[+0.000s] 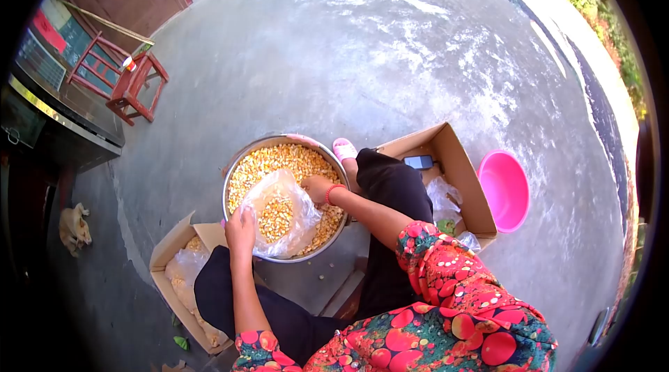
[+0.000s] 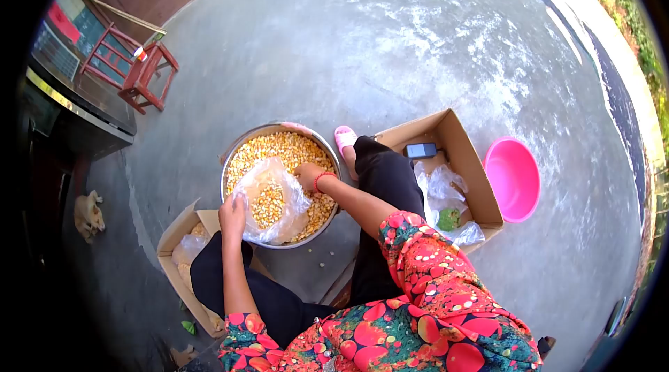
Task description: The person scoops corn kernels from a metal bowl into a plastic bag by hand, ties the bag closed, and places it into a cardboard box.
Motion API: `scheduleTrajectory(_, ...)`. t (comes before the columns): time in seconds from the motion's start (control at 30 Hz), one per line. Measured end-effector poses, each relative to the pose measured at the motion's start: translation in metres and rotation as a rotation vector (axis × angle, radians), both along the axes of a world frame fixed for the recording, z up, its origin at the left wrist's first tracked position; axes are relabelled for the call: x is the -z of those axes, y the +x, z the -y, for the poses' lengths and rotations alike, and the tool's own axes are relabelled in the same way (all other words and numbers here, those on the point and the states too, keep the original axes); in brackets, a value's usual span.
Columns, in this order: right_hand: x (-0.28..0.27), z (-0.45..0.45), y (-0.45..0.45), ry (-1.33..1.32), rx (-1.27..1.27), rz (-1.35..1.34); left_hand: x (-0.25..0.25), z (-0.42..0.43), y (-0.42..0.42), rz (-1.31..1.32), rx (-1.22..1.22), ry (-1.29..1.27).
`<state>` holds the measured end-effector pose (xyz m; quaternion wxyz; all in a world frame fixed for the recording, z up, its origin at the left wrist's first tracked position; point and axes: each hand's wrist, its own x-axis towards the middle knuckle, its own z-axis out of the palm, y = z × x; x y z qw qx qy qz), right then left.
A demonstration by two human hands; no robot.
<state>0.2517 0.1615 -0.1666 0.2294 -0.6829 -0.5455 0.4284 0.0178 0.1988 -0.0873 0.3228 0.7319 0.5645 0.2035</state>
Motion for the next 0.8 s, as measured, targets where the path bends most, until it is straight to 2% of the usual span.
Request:
scheduleTrajectory(0.03, 0.001, -0.004, 0.004, 0.010, 0.003, 0.013, -0.004, 0.001, 0.002, 0.013, 0.003, 0.010)
scheduleTrajectory(0.1, -0.007, -0.009, 0.010, -0.183, 0.186, -0.432, -0.010, 0.003, 0.003, 0.007, -0.006, -0.005)
scheduleTrajectory(0.17, -0.022, -0.012, 0.015, -0.198, 0.195, -0.508, -0.002, 0.000, 0.000, 0.010, -0.004, 0.014)
scheduleTrajectory(0.23, -0.037, -0.018, 0.013, -0.121, 0.307, -0.899, 0.001, -0.002, -0.002, -0.005, -0.002, 0.015)
scheduleTrajectory(0.3, -0.057, -0.020, 0.010, -0.099, 0.345, -0.922, 0.003, -0.002, -0.003, 0.007, -0.002, 0.019)
scheduleTrajectory(0.37, -0.081, -0.022, 0.007, 0.116, 0.354, -1.018, 0.007, -0.002, -0.003, 0.012, -0.009, 0.017)
scheduleTrajectory(0.43, -0.097, -0.025, 0.002, 0.192, 0.318, -1.148, 0.011, -0.003, -0.005, 0.008, -0.011, 0.000)
scheduleTrajectory(0.57, -0.122, -0.015, -0.020, 0.238, 0.188, -1.177, 0.005, 0.000, -0.001, -0.074, -0.029, -0.045)
scheduleTrajectory(0.63, -0.115, -0.009, -0.033, 0.171, 0.092, -1.101, 0.015, 0.001, -0.001, -0.053, -0.047, 0.119)
scheduleTrajectory(0.7, -0.107, -0.007, -0.037, 0.279, -0.224, -0.689, 0.010, 0.003, 0.001, -0.050, -0.040, 0.126)
scheduleTrajectory(0.77, -0.088, -0.005, -0.041, 0.216, -0.246, -0.657, 0.000, 0.004, 0.002, -0.029, -0.038, 0.086)
scheduleTrajectory(0.8, -0.088, -0.003, -0.039, 0.308, -0.276, -0.468, -0.002, 0.004, 0.003, 0.001, -0.016, 0.059)
